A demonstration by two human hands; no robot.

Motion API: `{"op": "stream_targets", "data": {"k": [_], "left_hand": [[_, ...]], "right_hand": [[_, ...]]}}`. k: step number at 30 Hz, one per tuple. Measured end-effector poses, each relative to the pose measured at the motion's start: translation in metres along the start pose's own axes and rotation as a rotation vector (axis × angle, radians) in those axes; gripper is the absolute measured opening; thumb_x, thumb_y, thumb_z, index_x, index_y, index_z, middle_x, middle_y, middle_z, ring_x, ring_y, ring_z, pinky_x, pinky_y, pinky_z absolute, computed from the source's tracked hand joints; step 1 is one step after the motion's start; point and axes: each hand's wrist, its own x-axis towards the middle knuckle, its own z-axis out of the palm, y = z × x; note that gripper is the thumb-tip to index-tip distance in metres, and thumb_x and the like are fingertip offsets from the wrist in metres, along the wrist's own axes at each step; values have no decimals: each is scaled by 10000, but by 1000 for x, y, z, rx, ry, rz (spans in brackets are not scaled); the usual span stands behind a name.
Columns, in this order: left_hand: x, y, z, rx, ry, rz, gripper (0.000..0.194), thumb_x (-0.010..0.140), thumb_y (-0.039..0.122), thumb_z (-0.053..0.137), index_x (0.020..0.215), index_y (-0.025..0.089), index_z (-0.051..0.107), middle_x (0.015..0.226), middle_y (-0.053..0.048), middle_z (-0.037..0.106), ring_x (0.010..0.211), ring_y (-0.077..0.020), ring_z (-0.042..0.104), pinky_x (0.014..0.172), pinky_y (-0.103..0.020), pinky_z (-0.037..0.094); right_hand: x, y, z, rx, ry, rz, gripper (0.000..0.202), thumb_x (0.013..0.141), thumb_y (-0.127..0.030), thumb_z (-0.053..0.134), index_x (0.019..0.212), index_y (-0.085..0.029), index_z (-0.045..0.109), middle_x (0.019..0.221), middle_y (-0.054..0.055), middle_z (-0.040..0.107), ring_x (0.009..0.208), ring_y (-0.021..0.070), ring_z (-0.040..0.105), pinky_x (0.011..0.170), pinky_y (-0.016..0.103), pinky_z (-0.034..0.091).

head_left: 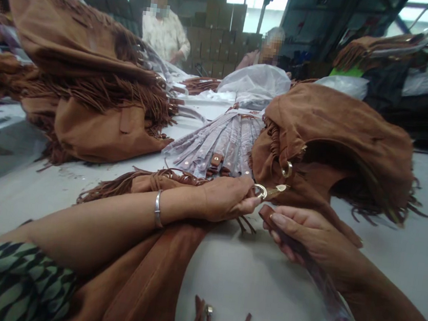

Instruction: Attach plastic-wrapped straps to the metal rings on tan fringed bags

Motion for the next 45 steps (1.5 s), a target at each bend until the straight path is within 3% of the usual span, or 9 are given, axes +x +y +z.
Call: {"op": "stream_targets", "data": {"k": [7,12,21,33,36,41,45], "left_hand": [[-2,3,-1,48,-112,73,220,922,374,380,943,168,454,807,-36,596,691,-167,555,603,-263,373],[-3,4,-3,87,-148,106,221,928,360,386,960,156,466,859,-49,609,748,-170,576,631,-257,393],[-1,1,1,116,-108,153,223,906,362,410,929,154,484,820,-48,615,721,-175,587,595,-261,383],[-3,6,-6,213,-194,232,275,908,386,412,941,141,533,819,-61,632,692,-176,603,547,-261,365],[-6,10,-3,245,-211,270,251,897,385,444,909,147,524,845,-65,633,695,-180,601,565,-270,383],[-11,16,2,304,-219,389,262,898,385,465,940,129,506,909,-93,625,755,-204,599,627,-298,417],[-10,16,1,323,-146,347,429,916,546,384,926,133,504,909,-108,611,803,-232,592,649,-321,416]], "right_hand": [[-7,-6,-11,-31,-134,43,378,812,-512,583,792,-135,565,602,-8,508,363,21,353,323,155,174],[-6,-5,-7,-58,-166,43,386,805,-531,570,777,-147,533,589,-21,478,382,28,351,338,154,204],[-3,-2,-6,-92,-122,13,414,797,-543,595,745,-134,563,575,-16,489,390,20,329,345,155,185],[-3,-2,-5,-32,57,27,454,704,-577,669,651,-140,557,527,-28,457,408,22,291,370,161,145],[0,-1,-7,-43,28,33,436,705,-560,676,670,-135,582,525,-31,447,421,29,291,375,162,154],[3,1,-13,-115,-131,84,436,707,-560,672,656,-134,591,499,-28,447,409,37,280,374,176,141],[3,2,-16,-66,-87,65,406,735,-534,654,651,-143,586,493,-21,454,393,43,274,359,185,137]]}}
